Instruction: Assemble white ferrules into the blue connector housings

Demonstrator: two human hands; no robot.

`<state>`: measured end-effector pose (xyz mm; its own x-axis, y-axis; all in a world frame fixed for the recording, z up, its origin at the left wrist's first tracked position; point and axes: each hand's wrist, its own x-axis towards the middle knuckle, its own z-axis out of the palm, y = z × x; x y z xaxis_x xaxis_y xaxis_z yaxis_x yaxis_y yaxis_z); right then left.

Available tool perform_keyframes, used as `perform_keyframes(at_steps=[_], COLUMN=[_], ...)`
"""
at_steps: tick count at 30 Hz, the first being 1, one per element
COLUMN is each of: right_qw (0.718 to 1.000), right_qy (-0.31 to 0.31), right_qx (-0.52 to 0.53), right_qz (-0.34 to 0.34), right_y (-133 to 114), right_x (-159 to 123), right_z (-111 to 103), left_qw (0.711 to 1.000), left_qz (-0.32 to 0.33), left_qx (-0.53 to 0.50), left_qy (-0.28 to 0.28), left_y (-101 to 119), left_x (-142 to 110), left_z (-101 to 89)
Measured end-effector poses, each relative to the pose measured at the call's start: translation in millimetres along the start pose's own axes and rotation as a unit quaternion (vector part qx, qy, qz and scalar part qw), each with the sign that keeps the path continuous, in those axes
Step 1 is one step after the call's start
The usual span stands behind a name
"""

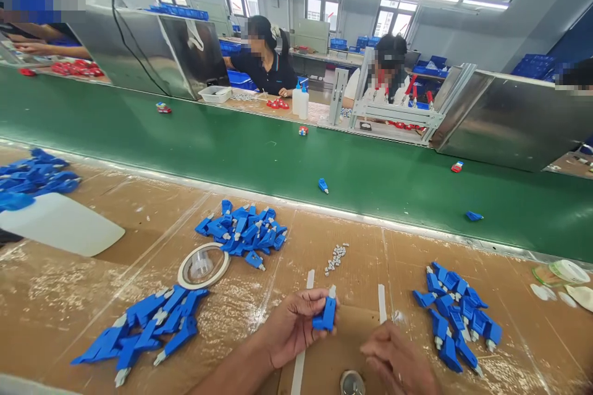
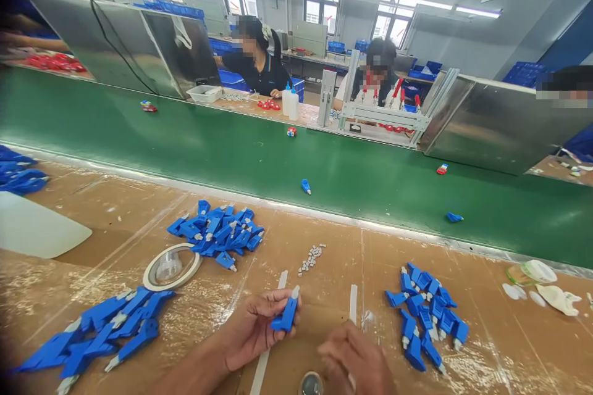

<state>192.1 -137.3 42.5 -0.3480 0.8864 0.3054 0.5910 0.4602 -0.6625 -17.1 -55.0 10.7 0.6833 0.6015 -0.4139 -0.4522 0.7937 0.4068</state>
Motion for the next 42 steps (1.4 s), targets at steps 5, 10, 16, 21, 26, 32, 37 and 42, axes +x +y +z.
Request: perform_keyframes(at_steps=[5, 10, 16, 21, 26, 32, 37, 42], right_qw=[0.999, 0.995, 0.961, 0.933, 0.916, 0.903, 0.882, 0.893], right_qy=[0.025, -0.008, -0.188, -0.235, -0.264, -0.224, -0.209, -0.252], right_qx=[-0.035, -0.096, -0.152, -0.210, -0.225, -0.314, -0.364, -0.328], right_qz=[0.011, -0.035, -0.131, -0.174, -0.200, -0.190, -0.215, -0.178], right_y=[-7, -24, -9, 14, 8, -17, -24, -33], right_x=[40, 56, 17, -2, 2, 13, 18, 28], right_z=[-20, -36, 1, 33, 31, -14, -17, -28], left_qw=[0.998, 0.996, 0.996, 0.996, 0.994, 0.993, 0.994, 0.993], left_qz=[0.030, 0.052, 0.059, 0.063, 0.079, 0.090, 0.085, 0.094], left_qx=[-0.040, -0.051, -0.046, -0.038, -0.053, -0.057, -0.059, -0.055], left_qy=[0.046, 0.049, 0.043, 0.053, 0.062, 0.047, 0.045, 0.046], left_y=[4, 9, 10, 8, 9, 12, 12, 16], left_x=[6, 7, 6, 7, 8, 5, 4, 3], left_z=[-4.7, -4.5, -1.7, -2.9, -5.9, -5.3, -4.4, -4.9])
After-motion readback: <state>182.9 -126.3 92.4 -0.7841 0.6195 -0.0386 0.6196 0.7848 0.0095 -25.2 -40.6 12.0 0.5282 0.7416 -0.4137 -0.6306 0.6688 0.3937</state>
